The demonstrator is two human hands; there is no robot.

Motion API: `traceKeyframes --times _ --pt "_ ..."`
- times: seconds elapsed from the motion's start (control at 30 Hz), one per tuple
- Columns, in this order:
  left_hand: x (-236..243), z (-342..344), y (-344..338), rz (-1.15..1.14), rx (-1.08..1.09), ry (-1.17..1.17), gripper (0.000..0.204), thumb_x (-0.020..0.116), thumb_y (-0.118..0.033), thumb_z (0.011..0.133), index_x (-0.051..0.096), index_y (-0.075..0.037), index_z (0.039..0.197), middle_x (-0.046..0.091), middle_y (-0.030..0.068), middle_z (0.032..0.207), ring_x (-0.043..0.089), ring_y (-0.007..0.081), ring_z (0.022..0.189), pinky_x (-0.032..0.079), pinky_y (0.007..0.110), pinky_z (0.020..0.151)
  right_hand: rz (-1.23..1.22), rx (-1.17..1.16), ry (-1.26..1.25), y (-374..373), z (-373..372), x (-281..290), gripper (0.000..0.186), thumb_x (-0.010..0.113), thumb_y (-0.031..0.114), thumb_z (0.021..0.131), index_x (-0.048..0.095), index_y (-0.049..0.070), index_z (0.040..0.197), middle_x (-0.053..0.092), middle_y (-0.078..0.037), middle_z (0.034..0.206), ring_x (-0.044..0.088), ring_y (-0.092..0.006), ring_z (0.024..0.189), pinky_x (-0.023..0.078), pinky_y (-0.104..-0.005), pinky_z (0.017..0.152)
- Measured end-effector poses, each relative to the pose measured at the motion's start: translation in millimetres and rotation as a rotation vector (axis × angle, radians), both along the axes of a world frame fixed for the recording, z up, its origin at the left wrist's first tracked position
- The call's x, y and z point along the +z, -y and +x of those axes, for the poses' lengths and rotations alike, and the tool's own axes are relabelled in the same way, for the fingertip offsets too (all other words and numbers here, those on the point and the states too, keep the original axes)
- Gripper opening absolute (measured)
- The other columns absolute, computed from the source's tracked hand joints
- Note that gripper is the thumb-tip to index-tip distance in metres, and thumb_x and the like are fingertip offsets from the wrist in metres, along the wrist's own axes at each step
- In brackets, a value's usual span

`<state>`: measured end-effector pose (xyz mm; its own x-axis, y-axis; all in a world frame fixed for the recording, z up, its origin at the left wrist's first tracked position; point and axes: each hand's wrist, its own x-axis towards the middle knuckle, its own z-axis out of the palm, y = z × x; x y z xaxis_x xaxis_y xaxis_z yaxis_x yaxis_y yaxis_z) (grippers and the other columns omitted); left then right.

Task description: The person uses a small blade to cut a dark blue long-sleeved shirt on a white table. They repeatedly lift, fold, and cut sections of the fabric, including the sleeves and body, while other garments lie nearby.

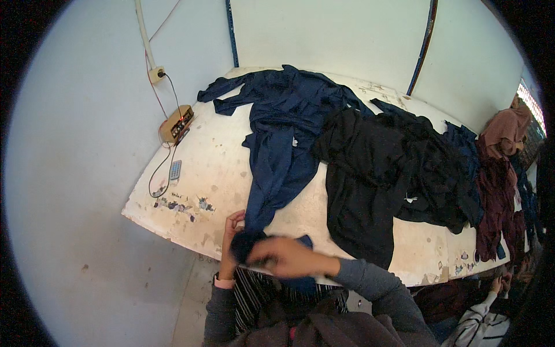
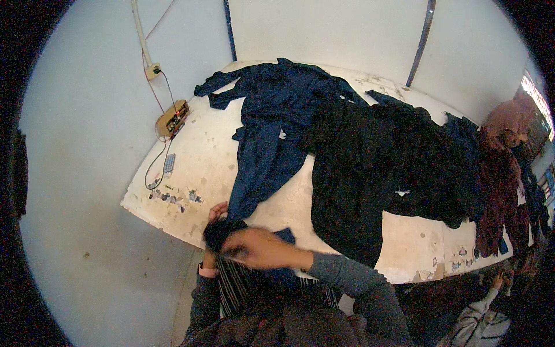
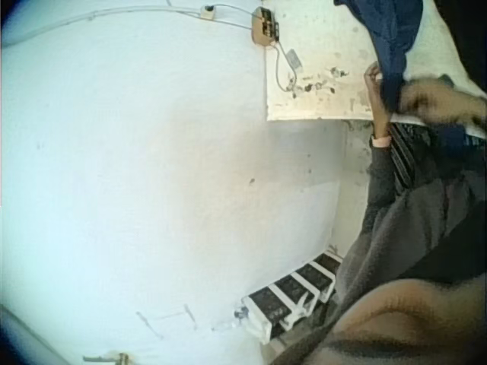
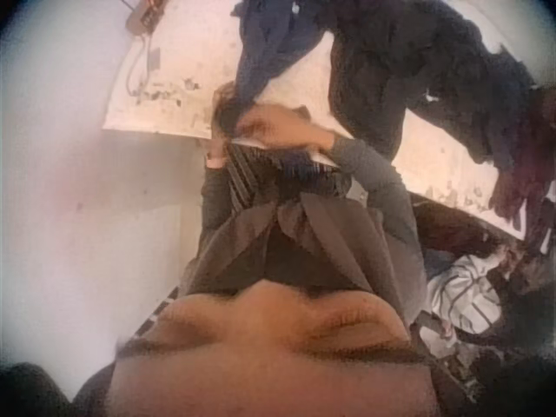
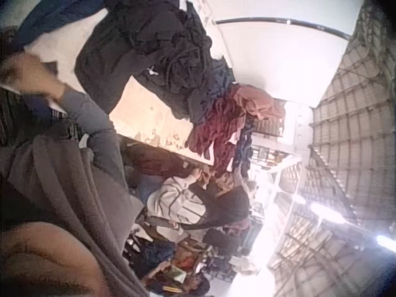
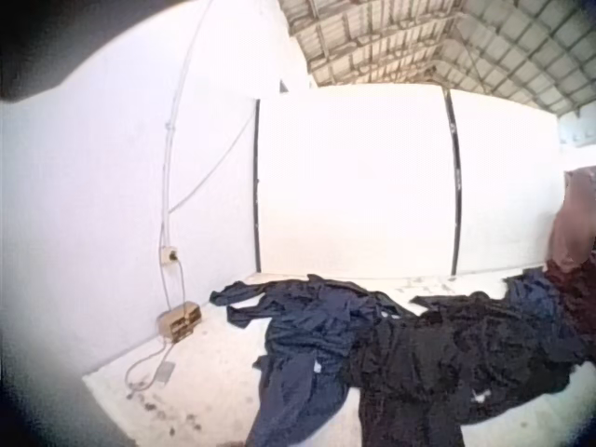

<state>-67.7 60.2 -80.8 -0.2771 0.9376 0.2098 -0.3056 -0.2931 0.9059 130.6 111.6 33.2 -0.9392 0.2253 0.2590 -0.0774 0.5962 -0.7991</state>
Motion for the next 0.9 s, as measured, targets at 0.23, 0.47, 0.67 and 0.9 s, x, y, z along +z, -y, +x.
traceKeyframes --times 0.23,0.47,0.67,0.9 --pt "24.5 8.4 5.1 -0.150 0.064 -0.441 0.065 0.072 -0.017 0.092 0.039 -0.003 0.147 0.057 0.0111 0.134 0.058 0.0205 0.117 0.044 0.032 0.103 -0.155 0.282 0.213 58.9 9.4 -30.1 0.039 0.069 0.010 0.079 0.069 0.005 0.117 0.071 -0.018 0.106 0.068 -0.0365 0.097 0.055 -0.0421 0.081" --pt "71.9 -77.6 75.3 0.040 0.858 0.167 0.049 0.063 -0.018 0.099 0.048 -0.003 0.144 0.059 0.0140 0.132 0.059 0.0230 0.116 0.047 0.035 0.101 -0.418 0.503 0.126 53.6 43.4 -14.0 0.030 0.069 0.014 0.088 0.067 -0.004 0.112 0.070 -0.021 0.106 0.068 -0.0329 0.100 0.054 -0.0392 0.084" --pt "28.4 -139.3 135.7 -0.005 1.003 0.114 0.046 0.057 -0.013 0.102 0.047 -0.004 0.145 0.056 0.0165 0.136 0.058 0.0250 0.120 0.047 0.037 0.103 -0.145 -0.359 0.051 -27.1 58.6 -28.7 0.028 0.076 0.020 0.088 0.071 0.005 0.112 0.068 -0.010 0.112 0.064 -0.0220 0.102 0.051 -0.0352 0.091" --pt "-3.4 -144.0 153.7 -0.420 1.111 -0.568 0.035 0.056 -0.021 0.103 0.060 0.000 0.131 0.063 0.0143 0.125 0.058 0.0233 0.112 0.043 0.036 0.102 0.253 -0.559 0.283 -58.1 52.5 -58.0 0.031 0.072 0.014 0.084 0.067 0.010 0.115 0.065 -0.012 0.101 0.068 -0.0310 0.095 0.055 -0.0399 0.081"
